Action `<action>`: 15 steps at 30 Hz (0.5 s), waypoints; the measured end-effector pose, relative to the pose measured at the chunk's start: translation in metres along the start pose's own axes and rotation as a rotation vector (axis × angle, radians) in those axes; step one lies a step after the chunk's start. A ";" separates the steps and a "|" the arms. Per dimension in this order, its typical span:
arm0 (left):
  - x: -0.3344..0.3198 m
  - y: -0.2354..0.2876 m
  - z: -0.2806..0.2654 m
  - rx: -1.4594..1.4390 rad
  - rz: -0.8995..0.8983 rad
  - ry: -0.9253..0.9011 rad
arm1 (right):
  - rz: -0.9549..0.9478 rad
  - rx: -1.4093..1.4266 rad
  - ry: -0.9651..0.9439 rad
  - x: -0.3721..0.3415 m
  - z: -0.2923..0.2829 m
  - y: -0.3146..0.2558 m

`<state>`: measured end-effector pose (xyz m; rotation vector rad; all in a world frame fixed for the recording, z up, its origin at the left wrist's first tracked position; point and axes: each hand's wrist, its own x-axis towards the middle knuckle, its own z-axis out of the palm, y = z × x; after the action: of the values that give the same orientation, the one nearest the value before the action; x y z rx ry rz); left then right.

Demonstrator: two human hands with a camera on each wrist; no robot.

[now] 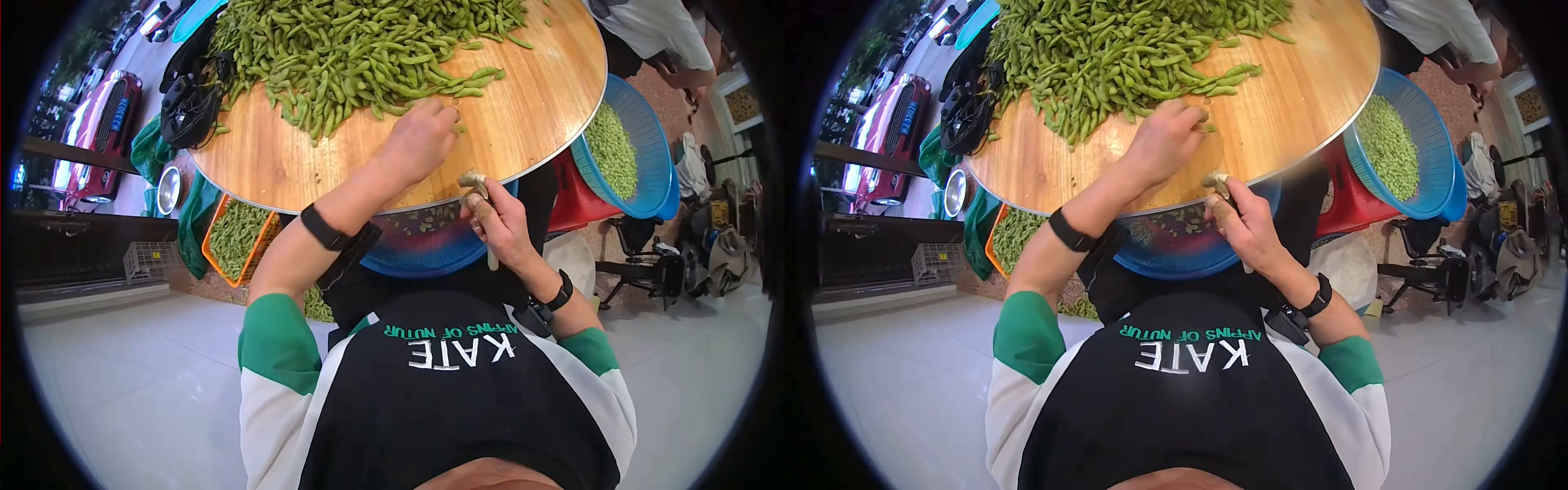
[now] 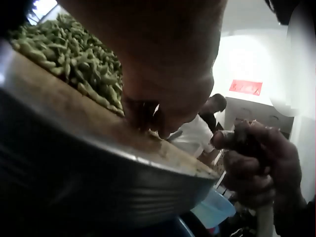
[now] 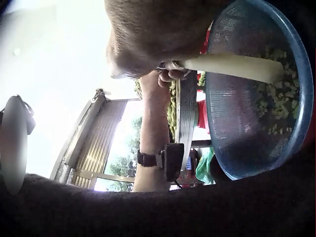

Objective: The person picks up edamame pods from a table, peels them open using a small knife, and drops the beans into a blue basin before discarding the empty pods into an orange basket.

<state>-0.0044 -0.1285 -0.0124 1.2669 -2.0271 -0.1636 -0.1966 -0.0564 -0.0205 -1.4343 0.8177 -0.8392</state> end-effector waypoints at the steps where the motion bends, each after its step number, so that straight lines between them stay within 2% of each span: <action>1: 0.004 -0.001 0.008 0.070 0.033 -0.015 | 0.050 0.091 0.018 -0.001 -0.003 0.000; 3: 0.004 -0.002 0.015 0.138 0.061 -0.038 | 0.123 0.200 0.039 -0.002 -0.006 0.000; 5: 0.004 -0.002 0.014 0.240 0.186 -0.072 | 0.133 0.263 0.076 0.002 -0.006 -0.003; 6: 0.003 -0.002 0.013 0.241 0.188 -0.076 | 0.137 0.320 0.109 0.004 -0.006 -0.004; 8: -0.005 0.000 0.008 -0.036 -0.114 -0.085 | 0.132 0.341 0.122 0.007 -0.008 -0.003; 9: -0.009 0.004 -0.001 -0.032 -0.116 -0.086 | 0.134 0.354 0.117 0.007 -0.009 -0.004; 11: -0.020 0.016 -0.032 -0.304 -0.503 -0.208 | 0.131 0.373 0.098 0.009 -0.008 -0.005; 14: -0.063 0.013 -0.085 -0.158 -0.455 -0.166 | 0.113 0.315 0.094 0.008 -0.010 -0.005; 15: -0.080 0.012 -0.107 0.079 -0.449 -0.125 | 0.107 0.308 0.103 0.009 -0.011 -0.006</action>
<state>0.0752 -0.0286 0.0298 1.7880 -1.8348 -0.3833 -0.2023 -0.0692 -0.0141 -1.0749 0.7965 -0.9196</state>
